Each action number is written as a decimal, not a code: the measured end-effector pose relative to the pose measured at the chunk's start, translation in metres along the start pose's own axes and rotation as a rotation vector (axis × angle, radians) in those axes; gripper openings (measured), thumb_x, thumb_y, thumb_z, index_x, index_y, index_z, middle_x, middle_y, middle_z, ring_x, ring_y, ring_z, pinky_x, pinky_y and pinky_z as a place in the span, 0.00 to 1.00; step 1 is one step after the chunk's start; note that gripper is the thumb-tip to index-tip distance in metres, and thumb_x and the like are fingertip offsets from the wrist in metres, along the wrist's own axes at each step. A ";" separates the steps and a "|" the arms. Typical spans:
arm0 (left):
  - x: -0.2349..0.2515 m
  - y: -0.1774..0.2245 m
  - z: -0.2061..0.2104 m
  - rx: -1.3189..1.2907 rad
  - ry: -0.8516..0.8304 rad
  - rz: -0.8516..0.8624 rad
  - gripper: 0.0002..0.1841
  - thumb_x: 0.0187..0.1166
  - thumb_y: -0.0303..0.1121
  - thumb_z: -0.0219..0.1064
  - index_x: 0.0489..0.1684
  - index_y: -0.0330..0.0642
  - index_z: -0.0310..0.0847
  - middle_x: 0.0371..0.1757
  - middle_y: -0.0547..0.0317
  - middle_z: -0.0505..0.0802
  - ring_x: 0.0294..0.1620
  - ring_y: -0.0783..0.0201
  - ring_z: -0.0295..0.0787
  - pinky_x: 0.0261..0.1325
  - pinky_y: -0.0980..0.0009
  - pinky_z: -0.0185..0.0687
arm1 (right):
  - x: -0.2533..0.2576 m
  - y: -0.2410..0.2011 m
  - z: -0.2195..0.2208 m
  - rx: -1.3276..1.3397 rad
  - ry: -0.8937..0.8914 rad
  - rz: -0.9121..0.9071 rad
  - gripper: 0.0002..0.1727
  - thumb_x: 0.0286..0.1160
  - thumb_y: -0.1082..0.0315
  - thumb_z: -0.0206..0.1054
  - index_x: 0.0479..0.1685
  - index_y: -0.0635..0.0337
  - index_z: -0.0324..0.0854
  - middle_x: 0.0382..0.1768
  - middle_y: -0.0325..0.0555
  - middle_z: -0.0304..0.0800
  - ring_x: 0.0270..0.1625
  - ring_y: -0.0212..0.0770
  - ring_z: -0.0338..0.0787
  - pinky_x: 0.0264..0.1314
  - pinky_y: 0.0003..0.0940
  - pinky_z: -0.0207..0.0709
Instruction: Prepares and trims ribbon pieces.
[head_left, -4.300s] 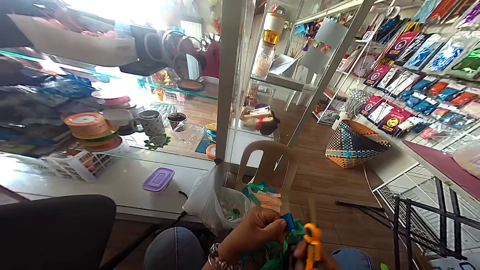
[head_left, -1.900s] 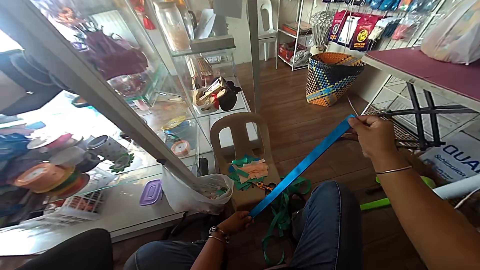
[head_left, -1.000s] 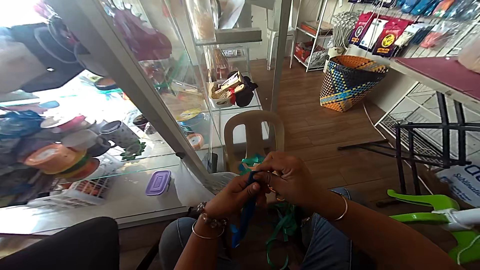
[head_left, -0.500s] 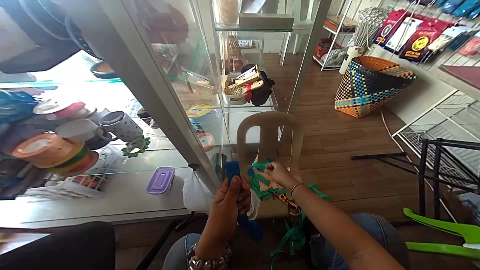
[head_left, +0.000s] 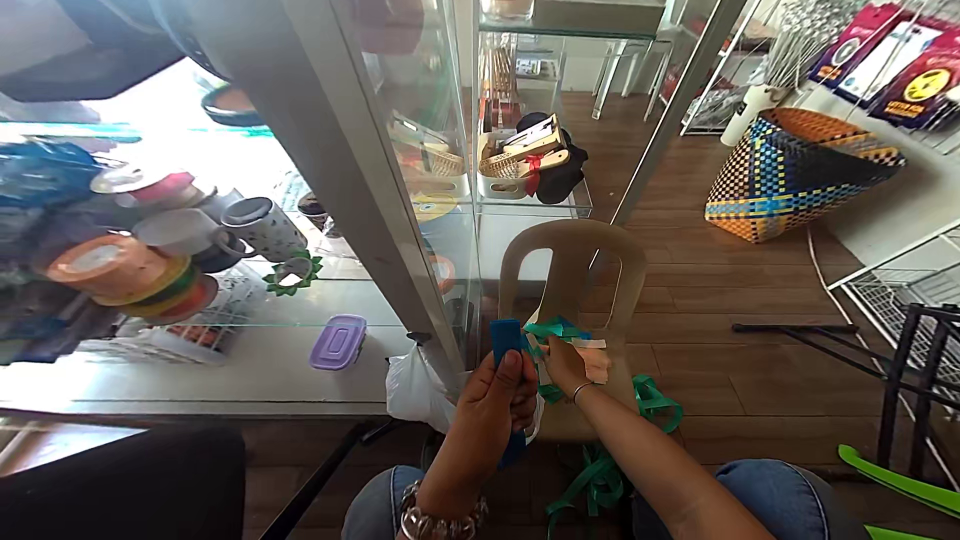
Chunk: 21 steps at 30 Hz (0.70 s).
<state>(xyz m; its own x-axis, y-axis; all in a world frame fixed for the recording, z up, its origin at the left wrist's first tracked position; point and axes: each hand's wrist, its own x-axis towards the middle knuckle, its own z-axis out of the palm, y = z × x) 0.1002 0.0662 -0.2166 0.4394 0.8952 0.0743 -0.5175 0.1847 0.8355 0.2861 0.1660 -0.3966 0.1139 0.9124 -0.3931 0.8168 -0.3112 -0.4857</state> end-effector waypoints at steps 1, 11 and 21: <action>0.001 0.000 0.001 0.006 0.002 -0.009 0.15 0.94 0.39 0.45 0.38 0.51 0.75 0.24 0.75 0.75 0.18 0.83 0.64 0.20 0.87 0.63 | -0.002 -0.001 -0.009 0.037 -0.019 -0.017 0.24 0.87 0.68 0.57 0.79 0.66 0.71 0.69 0.64 0.83 0.74 0.60 0.82 0.77 0.56 0.72; 0.001 -0.019 0.018 0.179 -0.061 -0.082 0.15 0.94 0.38 0.44 0.38 0.53 0.75 0.21 0.79 0.73 0.17 0.83 0.63 0.21 0.86 0.61 | -0.135 -0.014 -0.154 0.754 0.041 -0.284 0.08 0.82 0.71 0.66 0.53 0.64 0.80 0.34 0.40 0.86 0.32 0.28 0.83 0.34 0.22 0.77; -0.005 -0.042 0.035 0.382 -0.140 -0.128 0.14 0.95 0.37 0.45 0.42 0.51 0.77 0.27 0.79 0.82 0.27 0.85 0.78 0.33 0.85 0.76 | -0.214 0.002 -0.148 1.306 -0.523 -0.582 0.06 0.78 0.68 0.70 0.49 0.50 0.86 0.34 0.35 0.92 0.28 0.21 0.85 0.30 0.15 0.78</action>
<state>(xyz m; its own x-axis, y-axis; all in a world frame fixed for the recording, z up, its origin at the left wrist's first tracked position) 0.1459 0.0394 -0.2330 0.5911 0.8066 0.0083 -0.1549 0.1034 0.9825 0.3474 0.0093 -0.1981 -0.4729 0.8811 0.0035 -0.4129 -0.2181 -0.8843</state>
